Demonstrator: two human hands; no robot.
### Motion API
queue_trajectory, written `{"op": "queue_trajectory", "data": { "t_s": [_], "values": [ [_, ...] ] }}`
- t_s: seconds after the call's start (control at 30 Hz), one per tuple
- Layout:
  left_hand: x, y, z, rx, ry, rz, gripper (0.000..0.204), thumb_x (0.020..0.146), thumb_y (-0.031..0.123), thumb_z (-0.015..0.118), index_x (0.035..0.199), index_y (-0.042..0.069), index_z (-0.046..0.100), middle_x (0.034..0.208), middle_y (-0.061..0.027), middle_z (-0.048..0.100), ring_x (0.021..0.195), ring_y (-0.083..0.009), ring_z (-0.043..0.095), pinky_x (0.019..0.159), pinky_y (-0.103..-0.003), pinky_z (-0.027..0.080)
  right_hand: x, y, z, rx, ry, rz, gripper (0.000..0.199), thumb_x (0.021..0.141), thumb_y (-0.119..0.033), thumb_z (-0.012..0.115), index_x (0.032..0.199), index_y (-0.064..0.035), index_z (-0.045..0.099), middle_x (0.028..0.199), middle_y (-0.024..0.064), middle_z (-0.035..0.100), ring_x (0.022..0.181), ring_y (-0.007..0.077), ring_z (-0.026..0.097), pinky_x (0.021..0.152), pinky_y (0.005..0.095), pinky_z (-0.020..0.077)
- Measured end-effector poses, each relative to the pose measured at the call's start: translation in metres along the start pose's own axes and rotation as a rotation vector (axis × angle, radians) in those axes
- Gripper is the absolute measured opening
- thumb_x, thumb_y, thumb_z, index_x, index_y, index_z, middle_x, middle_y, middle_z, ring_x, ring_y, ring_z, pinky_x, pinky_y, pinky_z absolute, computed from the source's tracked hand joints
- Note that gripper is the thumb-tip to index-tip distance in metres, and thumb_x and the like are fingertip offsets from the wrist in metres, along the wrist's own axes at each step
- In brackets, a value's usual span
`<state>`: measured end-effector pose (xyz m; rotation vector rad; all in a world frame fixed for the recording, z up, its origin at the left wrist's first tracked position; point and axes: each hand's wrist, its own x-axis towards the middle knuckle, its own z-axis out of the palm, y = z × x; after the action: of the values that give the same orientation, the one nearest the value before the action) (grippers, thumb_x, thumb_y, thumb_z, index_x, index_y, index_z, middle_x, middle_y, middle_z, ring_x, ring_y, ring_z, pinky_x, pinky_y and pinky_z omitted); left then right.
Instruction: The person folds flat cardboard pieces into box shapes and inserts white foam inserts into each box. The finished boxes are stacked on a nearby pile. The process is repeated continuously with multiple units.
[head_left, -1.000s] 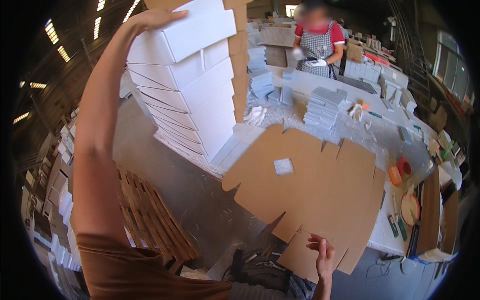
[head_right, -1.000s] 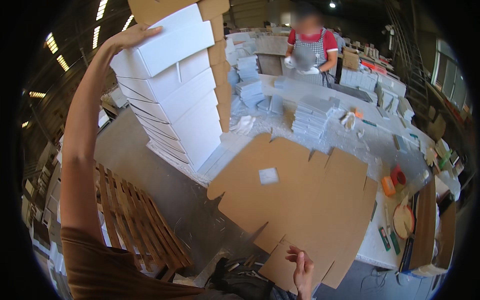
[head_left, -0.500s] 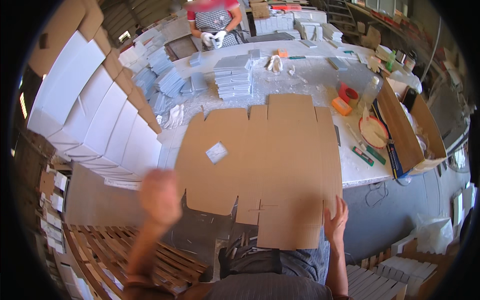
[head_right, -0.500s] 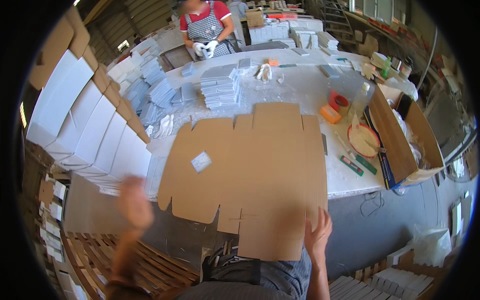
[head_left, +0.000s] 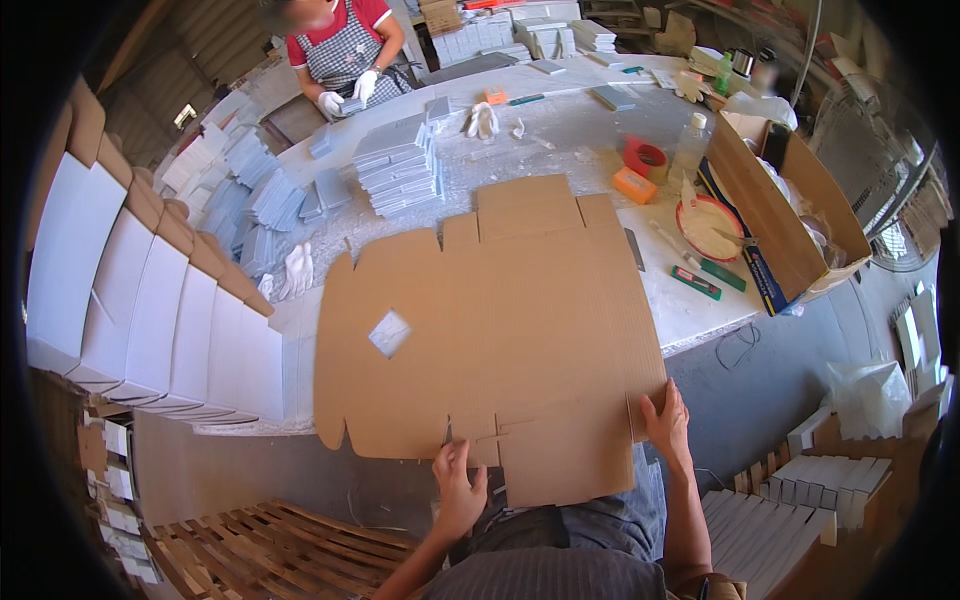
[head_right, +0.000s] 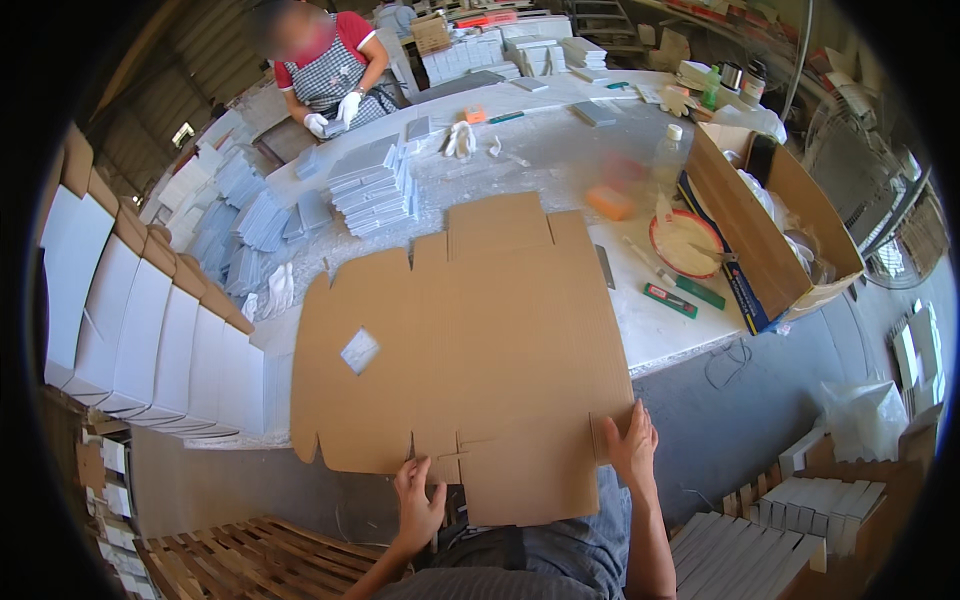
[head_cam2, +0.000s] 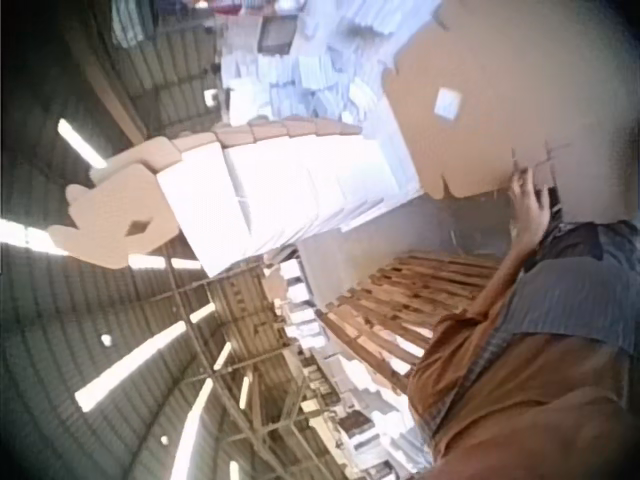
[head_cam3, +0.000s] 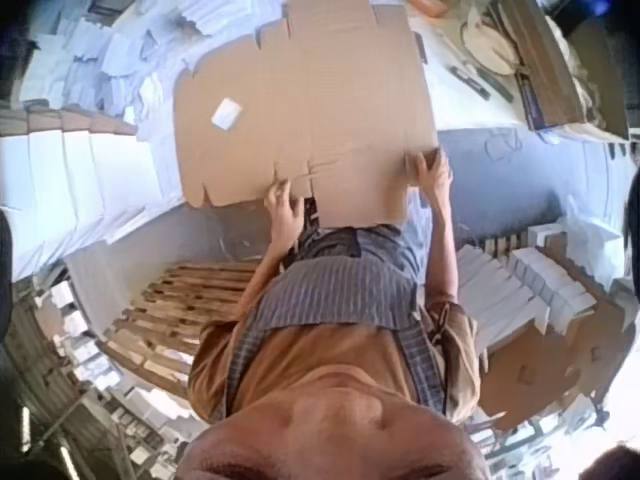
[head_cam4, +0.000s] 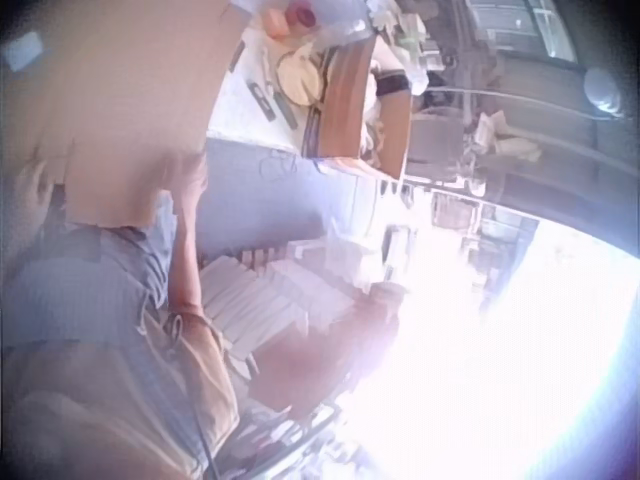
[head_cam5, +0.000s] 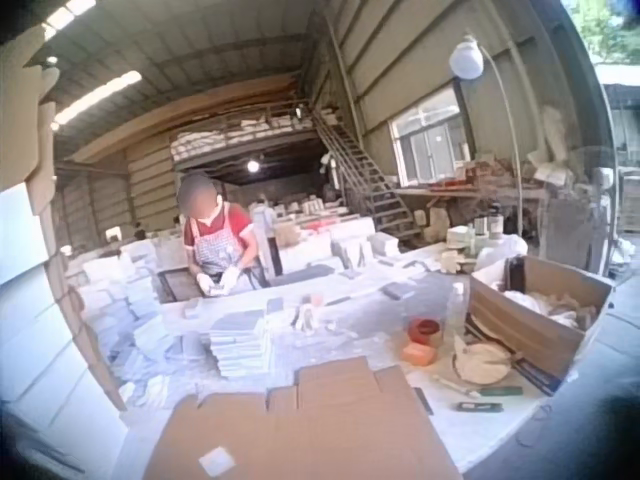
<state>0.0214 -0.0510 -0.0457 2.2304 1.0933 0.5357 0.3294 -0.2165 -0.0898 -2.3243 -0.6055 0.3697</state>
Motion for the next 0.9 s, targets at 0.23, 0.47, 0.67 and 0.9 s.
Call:
{"op": "queue_trajectory", "data": {
  "t_s": [0.23, 0.47, 0.67, 0.9],
  "values": [
    [0.002, 0.011, -0.005, -0.082, 0.052, -0.105, 0.042, 0.079, 0.009, 0.067, 0.119, 0.008, 0.054, 0.127, -0.0226, 0.038, 0.117, -0.0359, 0.036, 0.100, -0.044, 0.029, -0.005, -0.023, -0.018, 0.116, 0.003, 0.028, 0.066, 0.086, -0.034, 0.059, 0.132, 0.0072, 0.036, 0.130, 0.0284, 0.045, 0.124, 0.0414, 0.039, 0.104, 0.0473, 0.0273],
    [0.012, 0.003, -0.042, -1.187, 0.398, -0.570, 0.008, 0.085, 0.004, 0.058, 0.089, 0.005, 0.052, 0.093, -0.0053, 0.058, 0.093, -0.0155, 0.054, 0.078, -0.029, 0.045, 0.013, -0.050, -0.072, 0.110, -0.109, 0.175, 0.048, 0.078, -0.041, 0.070, 0.095, 0.0031, 0.059, 0.094, 0.0209, 0.064, 0.084, 0.0309, 0.062, 0.070, 0.0354, 0.0492],
    [0.010, -0.013, -0.048, -1.771, -0.044, -0.478, 0.044, 0.091, 0.026, 0.057, 0.126, 0.005, 0.041, 0.126, -0.0119, 0.049, 0.114, -0.0268, 0.047, 0.096, -0.040, 0.041, 0.049, -0.046, -0.048, 0.374, -0.449, 0.051, 0.051, 0.082, -0.041, 0.065, 0.107, 0.0032, 0.060, 0.101, 0.0163, 0.064, 0.095, 0.0221, 0.060, 0.083, 0.0347, 0.0468],
    [0.024, 0.012, -0.050, -1.532, -0.042, -0.491, 0.060, 0.092, 0.040, 0.049, 0.140, 0.006, 0.033, 0.139, -0.0138, 0.040, 0.124, -0.0305, 0.040, 0.105, -0.044, 0.032, 0.037, -0.027, -0.051, 0.335, -0.479, 0.054, 0.054, 0.081, -0.042, 0.063, 0.107, 0.0047, 0.057, 0.100, 0.0195, 0.064, 0.095, 0.0257, 0.060, 0.082, 0.0355, 0.0469]
  ]
}}
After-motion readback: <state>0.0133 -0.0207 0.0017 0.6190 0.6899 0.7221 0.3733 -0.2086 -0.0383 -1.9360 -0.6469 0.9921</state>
